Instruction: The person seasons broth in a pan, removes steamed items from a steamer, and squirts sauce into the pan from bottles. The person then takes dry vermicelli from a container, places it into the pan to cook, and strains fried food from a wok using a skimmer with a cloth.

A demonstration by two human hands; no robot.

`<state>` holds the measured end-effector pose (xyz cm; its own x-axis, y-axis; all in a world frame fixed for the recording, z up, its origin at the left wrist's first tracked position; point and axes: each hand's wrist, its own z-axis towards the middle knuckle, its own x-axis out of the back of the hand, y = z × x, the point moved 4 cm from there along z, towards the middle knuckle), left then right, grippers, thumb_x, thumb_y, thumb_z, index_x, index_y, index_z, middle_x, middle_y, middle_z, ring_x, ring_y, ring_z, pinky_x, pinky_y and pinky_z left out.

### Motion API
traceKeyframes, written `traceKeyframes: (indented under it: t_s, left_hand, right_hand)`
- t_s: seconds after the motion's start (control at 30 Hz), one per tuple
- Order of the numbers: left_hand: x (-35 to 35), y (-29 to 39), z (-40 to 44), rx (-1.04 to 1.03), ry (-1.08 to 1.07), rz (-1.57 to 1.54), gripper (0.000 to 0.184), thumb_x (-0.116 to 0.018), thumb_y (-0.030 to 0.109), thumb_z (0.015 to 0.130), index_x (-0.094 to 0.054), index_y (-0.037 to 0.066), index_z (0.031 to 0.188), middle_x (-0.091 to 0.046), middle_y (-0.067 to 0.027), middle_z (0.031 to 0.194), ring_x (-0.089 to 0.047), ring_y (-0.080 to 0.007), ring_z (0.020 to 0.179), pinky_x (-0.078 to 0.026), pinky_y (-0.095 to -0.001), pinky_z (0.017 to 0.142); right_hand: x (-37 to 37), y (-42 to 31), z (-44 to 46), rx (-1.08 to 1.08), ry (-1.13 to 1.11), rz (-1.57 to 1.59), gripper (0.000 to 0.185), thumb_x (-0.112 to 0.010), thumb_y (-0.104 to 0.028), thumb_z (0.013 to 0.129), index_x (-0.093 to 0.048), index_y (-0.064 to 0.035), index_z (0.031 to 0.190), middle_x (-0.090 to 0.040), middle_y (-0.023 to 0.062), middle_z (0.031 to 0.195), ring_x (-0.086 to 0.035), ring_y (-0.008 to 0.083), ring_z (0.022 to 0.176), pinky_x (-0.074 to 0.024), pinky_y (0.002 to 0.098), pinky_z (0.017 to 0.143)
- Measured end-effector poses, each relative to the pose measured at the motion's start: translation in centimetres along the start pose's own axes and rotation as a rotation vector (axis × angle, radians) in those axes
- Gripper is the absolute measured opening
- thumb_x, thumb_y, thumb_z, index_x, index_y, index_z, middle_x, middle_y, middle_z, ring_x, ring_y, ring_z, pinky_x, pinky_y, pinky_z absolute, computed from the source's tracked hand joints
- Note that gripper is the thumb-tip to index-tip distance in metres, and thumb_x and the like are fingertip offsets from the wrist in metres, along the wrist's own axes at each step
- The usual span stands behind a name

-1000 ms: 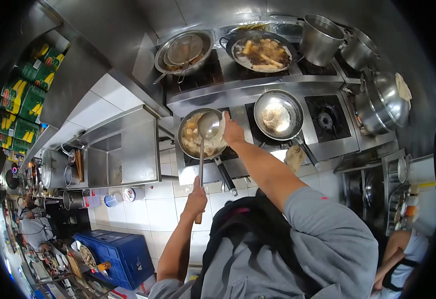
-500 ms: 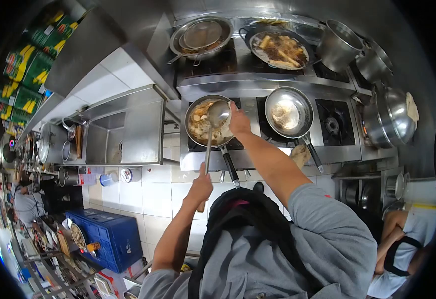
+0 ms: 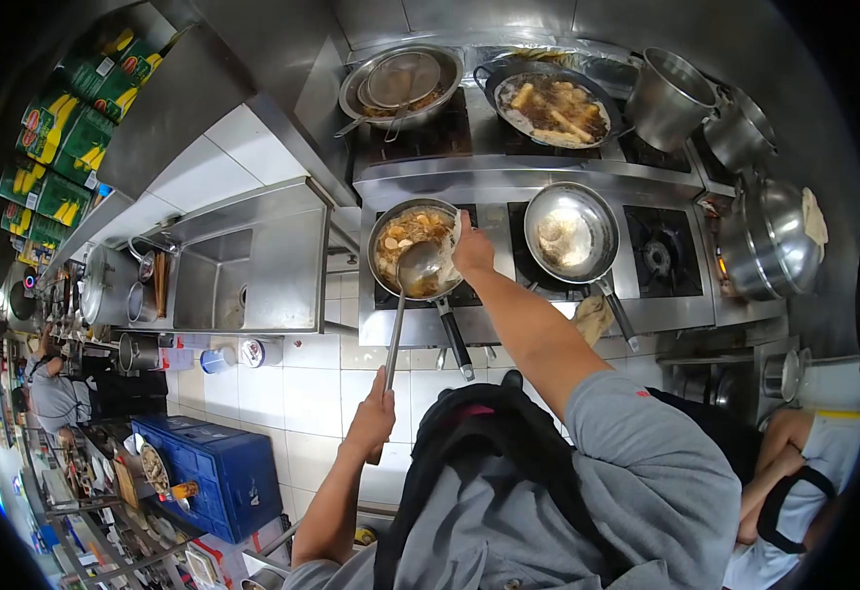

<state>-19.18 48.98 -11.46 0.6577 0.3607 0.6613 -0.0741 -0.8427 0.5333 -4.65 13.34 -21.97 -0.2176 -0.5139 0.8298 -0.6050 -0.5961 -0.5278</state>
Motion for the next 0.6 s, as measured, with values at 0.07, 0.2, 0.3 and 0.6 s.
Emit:
traceKeyframes:
  t_s: [0.07,0.2,0.3,0.6]
  left_hand:
    - [0.4,2.2,0.8,0.125,-0.112,-0.288,0.058,-0.041,0.025,0.104,-0.019,0.014,0.157,-0.058,-0.0134,0.068,-0.058,-0.0235,0.051,-0.051,-0.0403,0.047]
    - [-2.0,4.5,5.2,0.07,-0.107,-0.368,0.058,-0.04,0.024,0.104,-0.017,0.015,0.157,-0.047,-0.0032,0.065,-0.047,-0.0129,0.048,-0.046,-0.0311,0.041]
    - [-4.8,4.8,8.7,0.033,-0.113,-0.502,0.057,-0.036,0.026,0.105,-0.014,0.015,0.156,-0.051,-0.0091,0.069,-0.051,-0.0198,0.045,-0.049,-0.0359,0.041]
    - [-1.0,2.8,1.7,0.111,-0.04,-0.284,0.058,-0.042,0.026,0.104,-0.02,0.02,0.157,-0.053,-0.0099,0.066,-0.054,-0.0192,0.047,-0.049,-0.0356,0.041]
  right_hand:
    - [-0.9,0.3,0.7,0.042,0.044,-0.006,0.07,-0.052,-0.008,0.089,-0.027,-0.0225,0.153,-0.057,0.0287,0.12,-0.065,0.0414,0.102,-0.053,0.0482,0.089]
    - [-0.5,-0.4,0.3,0.025,0.027,-0.04,0.065,-0.048,-0.01,0.092,-0.029,-0.0213,0.153,-0.057,0.028,0.12,-0.065,0.0407,0.102,-0.053,0.0483,0.089]
    - [-0.2,0.2,0.5,0.063,-0.002,-0.109,0.064,-0.048,-0.012,0.093,-0.029,-0.0211,0.153,-0.057,0.0282,0.123,-0.065,0.0406,0.103,-0.0529,0.0479,0.089]
    - [-1.2,1.4,0.4,0.038,0.084,-0.056,0.082,-0.061,-0.007,0.084,-0.023,-0.02,0.155,-0.06,0.028,0.115,-0.064,0.0423,0.102,-0.0527,0.0471,0.089]
